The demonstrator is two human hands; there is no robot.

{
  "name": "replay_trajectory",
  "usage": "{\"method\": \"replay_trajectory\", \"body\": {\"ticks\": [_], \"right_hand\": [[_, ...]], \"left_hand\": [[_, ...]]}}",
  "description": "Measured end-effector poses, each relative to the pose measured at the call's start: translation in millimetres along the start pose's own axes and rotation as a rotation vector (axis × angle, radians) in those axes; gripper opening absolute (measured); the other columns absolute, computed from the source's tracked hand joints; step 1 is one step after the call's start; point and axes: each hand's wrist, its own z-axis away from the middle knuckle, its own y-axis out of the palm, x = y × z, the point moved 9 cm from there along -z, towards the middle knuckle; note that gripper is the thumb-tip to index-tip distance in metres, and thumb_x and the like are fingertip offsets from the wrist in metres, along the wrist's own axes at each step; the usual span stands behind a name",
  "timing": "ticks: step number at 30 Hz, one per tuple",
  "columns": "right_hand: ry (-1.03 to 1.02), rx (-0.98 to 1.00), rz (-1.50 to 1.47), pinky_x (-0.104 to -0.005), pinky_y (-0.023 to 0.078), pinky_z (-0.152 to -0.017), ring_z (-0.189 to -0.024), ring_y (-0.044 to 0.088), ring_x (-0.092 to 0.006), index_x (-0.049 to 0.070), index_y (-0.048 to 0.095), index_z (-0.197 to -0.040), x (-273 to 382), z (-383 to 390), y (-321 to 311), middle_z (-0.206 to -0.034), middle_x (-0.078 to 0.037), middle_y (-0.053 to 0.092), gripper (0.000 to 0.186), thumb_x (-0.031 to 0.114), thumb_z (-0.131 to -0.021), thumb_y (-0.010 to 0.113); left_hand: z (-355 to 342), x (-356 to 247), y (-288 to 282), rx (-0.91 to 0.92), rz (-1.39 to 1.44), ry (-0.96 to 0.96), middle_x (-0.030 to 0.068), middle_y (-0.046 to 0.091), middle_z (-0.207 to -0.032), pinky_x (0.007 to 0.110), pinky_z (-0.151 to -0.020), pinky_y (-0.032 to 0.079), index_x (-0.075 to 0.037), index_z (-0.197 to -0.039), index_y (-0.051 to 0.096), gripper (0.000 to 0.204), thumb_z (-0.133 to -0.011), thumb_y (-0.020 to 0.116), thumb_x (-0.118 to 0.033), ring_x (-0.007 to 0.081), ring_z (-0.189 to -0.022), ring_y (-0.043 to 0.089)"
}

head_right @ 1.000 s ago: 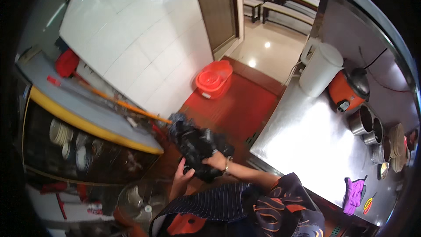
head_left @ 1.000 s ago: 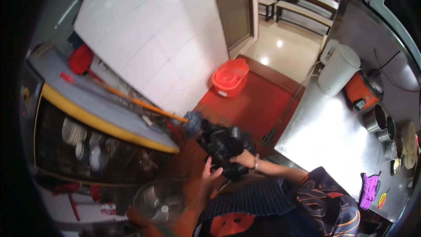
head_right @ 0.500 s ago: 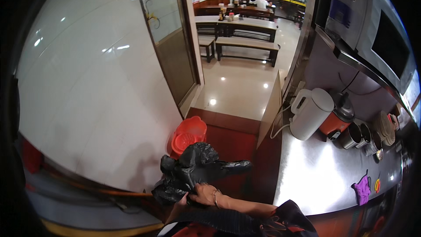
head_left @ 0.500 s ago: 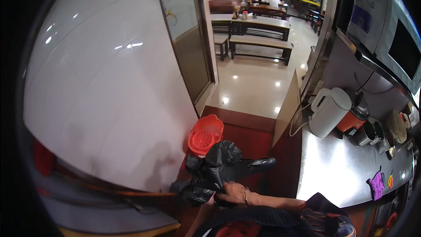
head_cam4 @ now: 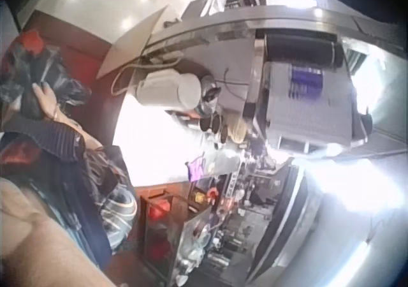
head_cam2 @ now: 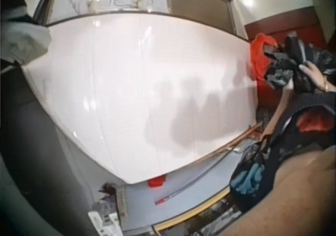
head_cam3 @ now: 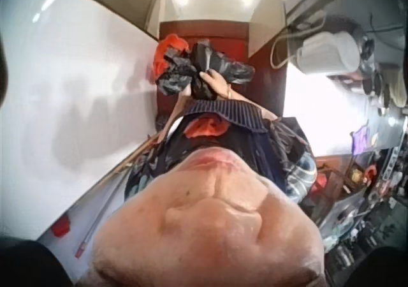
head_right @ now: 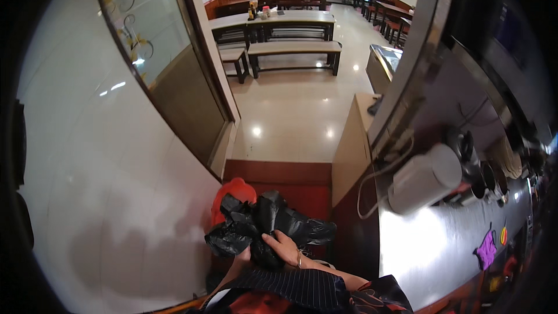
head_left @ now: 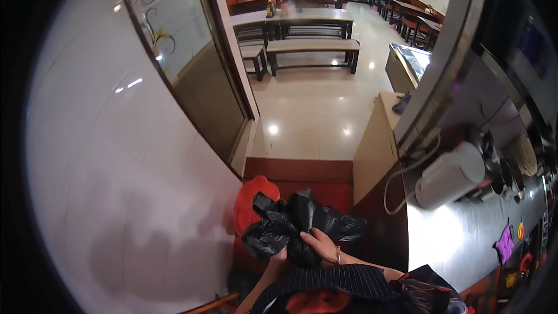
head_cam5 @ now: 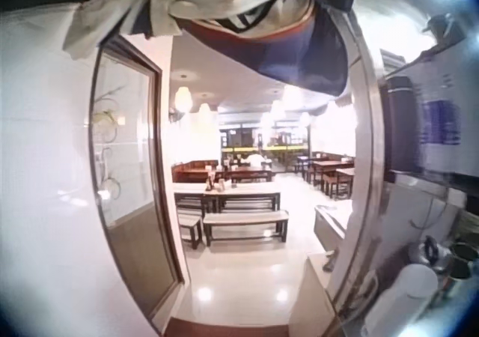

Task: The person takes a black plastic bag from a red bag, walks to a dining area, and lines two pink trash bins with the black bags. They adjust the bags inside the bins and tie the excess material.

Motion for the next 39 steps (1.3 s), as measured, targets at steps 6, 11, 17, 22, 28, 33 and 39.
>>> {"method": "replay_trajectory", "body": {"ticks": [6, 11, 17, 22, 28, 33, 39], "right_hand": [[-0.06, 0.022, 0.522, -0.04, 0.045, -0.072, -0.083, 0.057, -0.0384, -0.009, 0.056, -0.086, 112, -87, -61, -0.087, -0.029, 0.057, 0.048, 0.037, -0.071, 0.052], [-0.074, 0.07, 0.705, -0.0445, 0.045, -0.065, -0.072, 0.057, -0.0404, -0.006, 0.056, -0.076, 133, -157, -99, -0.075, -0.027, 0.057, 0.036, 0.029, -0.07, 0.048], [-0.253, -0.02, 0.708, -0.0438, 0.045, -0.067, -0.072, 0.057, -0.0402, -0.006, 0.057, -0.075, 183, -259, -142, -0.075, -0.026, 0.057, 0.038, 0.03, -0.068, 0.05], [-0.117, -0.144, 0.584, -0.0416, 0.044, -0.068, -0.075, 0.057, -0.0383, -0.005, 0.057, -0.082, 221, -367, -187, -0.079, -0.026, 0.057, 0.041, 0.035, -0.072, 0.052], [-0.147, -0.436, 0.059, -0.0318, 0.044, -0.075, -0.083, 0.057, -0.0244, -0.004, 0.053, -0.098, 263, -468, -241, -0.088, -0.017, 0.059, 0.036, 0.027, -0.08, 0.055], [-0.113, -0.377, -0.657, -0.025, 0.046, -0.071, -0.08, 0.055, -0.0113, 0.0, 0.054, -0.103, 266, -535, -281, -0.089, -0.003, 0.059, 0.028, 0.017, -0.081, 0.057], [-0.164, -0.314, -0.543, -0.0242, 0.044, -0.074, -0.083, 0.052, -0.0081, 0.001, 0.057, -0.098, 285, -611, -374, -0.088, -0.001, 0.059, 0.022, 0.008, -0.078, 0.062]], "left_hand": [[-116, -12, -13, 0.108, -0.091, 0.004, 0.0184, 0.041, -0.123, 0.036, -0.098, 0.028, -0.002, -0.127, 0.033, 0.065, -0.073, 0.064, -0.019, 0.0293, -0.117, 0.037], [-203, 5, -3, 0.218, -0.085, 0.048, 0.0199, 0.04, -0.125, 0.037, -0.099, 0.028, -0.002, -0.129, 0.03, 0.066, -0.074, 0.064, -0.016, 0.031, -0.119, 0.036], [-326, 7, -19, 0.308, -0.446, 0.046, 0.0222, 0.038, -0.126, 0.039, -0.099, 0.029, -0.002, -0.131, 0.027, 0.073, -0.072, 0.067, -0.017, 0.0343, -0.122, 0.032], [-457, -2, -51, 0.349, -0.419, 0.035, 0.022, 0.038, -0.126, 0.037, -0.098, 0.03, -0.001, -0.13, 0.026, 0.078, -0.067, 0.068, -0.018, 0.035, -0.121, 0.033], [-597, -83, -78, 0.334, -0.24, 0.169, 0.0183, 0.042, -0.124, 0.035, -0.095, 0.033, -0.001, -0.125, 0.035, 0.058, -0.073, 0.06, -0.011, 0.0314, -0.115, 0.04], [-687, 34, -77, 0.208, 0.801, -0.625, 0.0113, 0.053, -0.114, 0.037, -0.09, 0.039, -0.006, -0.117, 0.046, 0.041, -0.082, 0.053, -0.025, 0.0264, -0.105, 0.05], [-825, 1, -59, -0.007, 0.778, -0.568, 0.0075, 0.055, -0.112, 0.037, -0.087, 0.043, -0.007, -0.113, 0.051, 0.044, -0.085, 0.045, -0.041, 0.0235, -0.1, 0.054]]}}
